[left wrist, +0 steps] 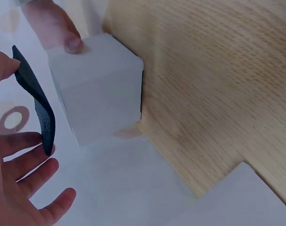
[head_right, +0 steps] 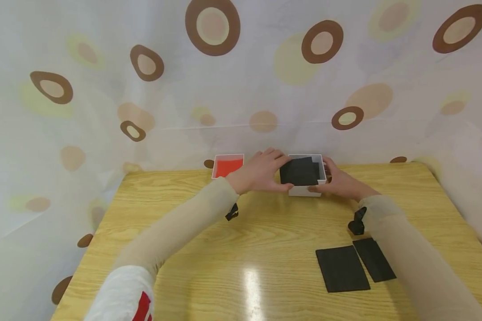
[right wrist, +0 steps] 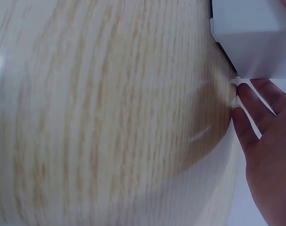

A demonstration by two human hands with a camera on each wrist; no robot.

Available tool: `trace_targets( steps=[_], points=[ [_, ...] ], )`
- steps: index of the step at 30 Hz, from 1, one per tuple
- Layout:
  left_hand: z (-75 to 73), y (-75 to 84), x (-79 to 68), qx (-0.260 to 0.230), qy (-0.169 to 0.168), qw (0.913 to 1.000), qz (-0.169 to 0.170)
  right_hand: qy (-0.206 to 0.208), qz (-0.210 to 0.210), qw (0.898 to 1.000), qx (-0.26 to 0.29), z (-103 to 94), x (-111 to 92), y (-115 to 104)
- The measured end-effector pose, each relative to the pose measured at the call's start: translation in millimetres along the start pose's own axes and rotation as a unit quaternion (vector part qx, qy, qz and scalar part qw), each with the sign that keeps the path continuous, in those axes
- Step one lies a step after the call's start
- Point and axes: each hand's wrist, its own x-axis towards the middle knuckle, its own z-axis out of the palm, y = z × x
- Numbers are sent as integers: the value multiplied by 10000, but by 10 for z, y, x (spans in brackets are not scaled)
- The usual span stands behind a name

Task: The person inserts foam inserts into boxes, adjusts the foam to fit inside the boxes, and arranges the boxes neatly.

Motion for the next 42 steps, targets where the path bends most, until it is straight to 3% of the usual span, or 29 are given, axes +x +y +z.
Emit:
trace_targets(
  steps=[8,18,28,42],
  points=[
    [26,-48,168,-95,-15,9998,-171,-24,338,9992,-201,6,7,0],
    [16,8,338,-69,-95,9996,-259,-90,650,9975,-251,-24,-3,-3],
    [84,30,425,57,-124,9998,-142,-90,667,9974,-257,-25,-12,-4],
    [232,40,458,3,-233,9995,-236,-64,741,9964,-419,-12,1,-5]
  ],
)
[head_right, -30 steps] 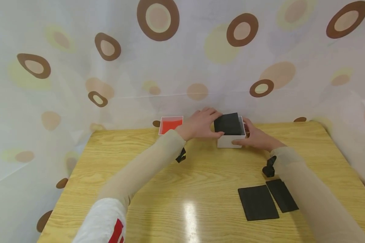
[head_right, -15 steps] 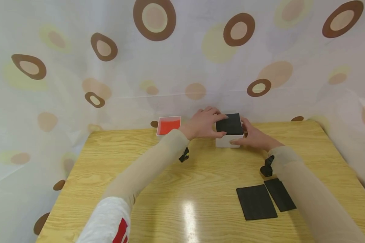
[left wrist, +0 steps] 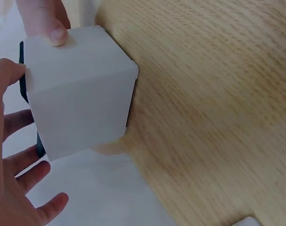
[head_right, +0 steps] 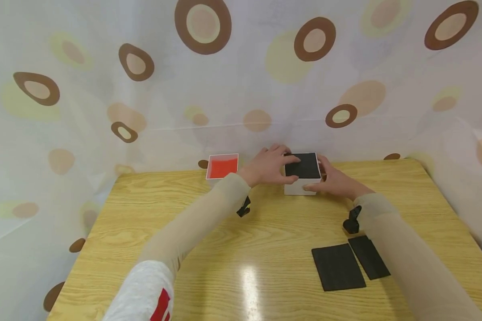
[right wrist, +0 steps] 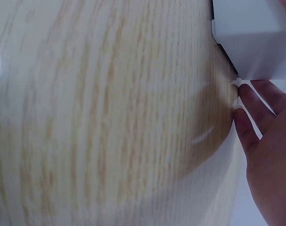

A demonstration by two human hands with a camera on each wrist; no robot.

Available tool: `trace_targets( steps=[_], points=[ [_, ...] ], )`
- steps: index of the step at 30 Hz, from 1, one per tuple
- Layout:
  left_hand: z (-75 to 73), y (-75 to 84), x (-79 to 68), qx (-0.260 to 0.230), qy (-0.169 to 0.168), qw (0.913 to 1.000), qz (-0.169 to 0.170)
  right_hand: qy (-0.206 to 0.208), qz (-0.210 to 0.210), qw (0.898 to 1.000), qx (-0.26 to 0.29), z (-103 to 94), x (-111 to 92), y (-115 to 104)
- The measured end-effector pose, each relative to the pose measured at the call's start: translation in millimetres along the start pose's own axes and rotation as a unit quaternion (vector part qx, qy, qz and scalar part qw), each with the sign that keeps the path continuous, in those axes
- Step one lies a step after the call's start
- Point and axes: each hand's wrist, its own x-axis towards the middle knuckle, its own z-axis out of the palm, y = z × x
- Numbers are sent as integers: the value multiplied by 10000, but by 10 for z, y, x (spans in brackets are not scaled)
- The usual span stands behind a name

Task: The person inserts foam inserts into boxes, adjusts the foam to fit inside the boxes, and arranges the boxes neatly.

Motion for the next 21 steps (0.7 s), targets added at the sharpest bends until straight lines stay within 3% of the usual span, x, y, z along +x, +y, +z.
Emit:
trace_targets(
  steps=[10,15,18,21],
  points=[
    [34,13,-89,-75,265,9996,107,-45,-165,9996,203,-3,-26,-41],
    [145,51,-132,185,743,9948,670,-42,-259,9994,237,0,-31,-37],
    [207,83,-152,318,810,9916,958,-23,-251,9995,187,-2,-40,-37],
    [253,109,-169,424,754,9914,982,-23,-269,9995,190,3,-45,-40]
  ],
)
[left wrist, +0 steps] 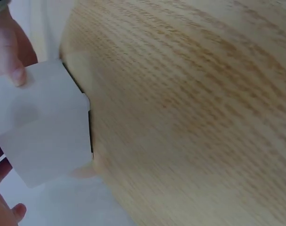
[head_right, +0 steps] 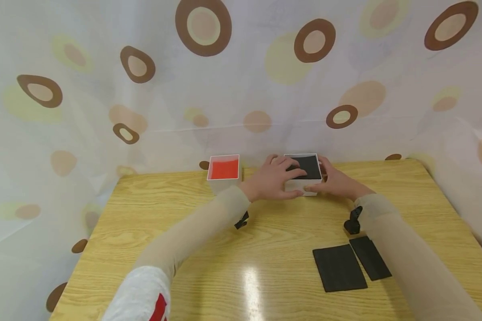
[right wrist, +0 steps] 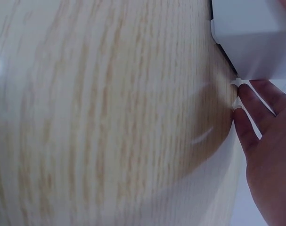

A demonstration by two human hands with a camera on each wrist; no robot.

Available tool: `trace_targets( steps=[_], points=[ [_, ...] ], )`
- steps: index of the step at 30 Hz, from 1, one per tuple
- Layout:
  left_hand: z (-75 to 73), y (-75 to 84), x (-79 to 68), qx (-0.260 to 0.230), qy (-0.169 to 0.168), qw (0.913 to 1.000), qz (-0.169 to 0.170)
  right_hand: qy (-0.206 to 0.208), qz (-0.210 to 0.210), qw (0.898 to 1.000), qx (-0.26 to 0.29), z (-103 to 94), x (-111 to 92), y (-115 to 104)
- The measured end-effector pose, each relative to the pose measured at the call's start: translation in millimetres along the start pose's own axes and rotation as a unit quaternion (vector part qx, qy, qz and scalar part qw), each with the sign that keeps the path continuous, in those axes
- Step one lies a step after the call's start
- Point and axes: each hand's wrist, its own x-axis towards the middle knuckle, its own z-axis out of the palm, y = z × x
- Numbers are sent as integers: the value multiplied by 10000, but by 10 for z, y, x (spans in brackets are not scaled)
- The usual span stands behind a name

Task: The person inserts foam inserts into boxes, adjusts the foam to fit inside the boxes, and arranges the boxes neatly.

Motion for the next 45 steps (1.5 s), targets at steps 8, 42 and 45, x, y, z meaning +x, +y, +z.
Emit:
trace_targets(
  steps=[8,42,45],
  points=[
    [63,31,-10,214,-127,9996,-155,55,-75,9999,99,8,0,-17],
    [102,137,136,267,-377,9982,-392,65,2,9999,-131,11,-1,-13],
    [87,154,148,242,-407,9979,-438,81,19,9998,-190,7,3,-4]
  ],
)
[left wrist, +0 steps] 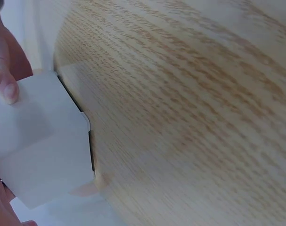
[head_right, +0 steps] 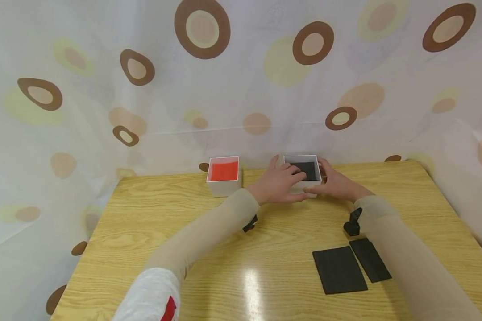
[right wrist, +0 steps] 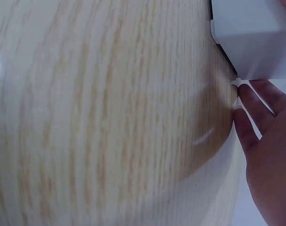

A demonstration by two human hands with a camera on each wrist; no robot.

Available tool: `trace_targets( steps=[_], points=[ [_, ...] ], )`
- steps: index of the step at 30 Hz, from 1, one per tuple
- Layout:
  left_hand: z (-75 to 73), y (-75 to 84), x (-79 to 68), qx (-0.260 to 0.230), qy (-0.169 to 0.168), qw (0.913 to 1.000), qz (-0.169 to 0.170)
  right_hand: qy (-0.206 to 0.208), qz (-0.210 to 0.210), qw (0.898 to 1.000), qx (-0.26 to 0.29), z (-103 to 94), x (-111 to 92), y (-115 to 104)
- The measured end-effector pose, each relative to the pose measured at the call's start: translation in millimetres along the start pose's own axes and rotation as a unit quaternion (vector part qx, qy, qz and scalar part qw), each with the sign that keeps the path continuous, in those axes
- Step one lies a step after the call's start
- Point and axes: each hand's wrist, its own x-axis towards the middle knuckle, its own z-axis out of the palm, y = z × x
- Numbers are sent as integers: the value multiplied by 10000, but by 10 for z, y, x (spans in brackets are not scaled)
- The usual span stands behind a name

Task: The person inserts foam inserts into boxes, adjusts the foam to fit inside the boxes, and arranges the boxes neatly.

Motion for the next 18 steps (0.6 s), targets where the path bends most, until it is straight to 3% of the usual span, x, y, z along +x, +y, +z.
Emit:
trace_targets(
  steps=[13,18],
  points=[
    [-20,13,60,111,-71,9997,-210,-45,-241,9995,223,20,-1,18],
    [-32,16,68,173,-311,9989,-292,-85,-160,9997,143,8,6,23]
  ],
)
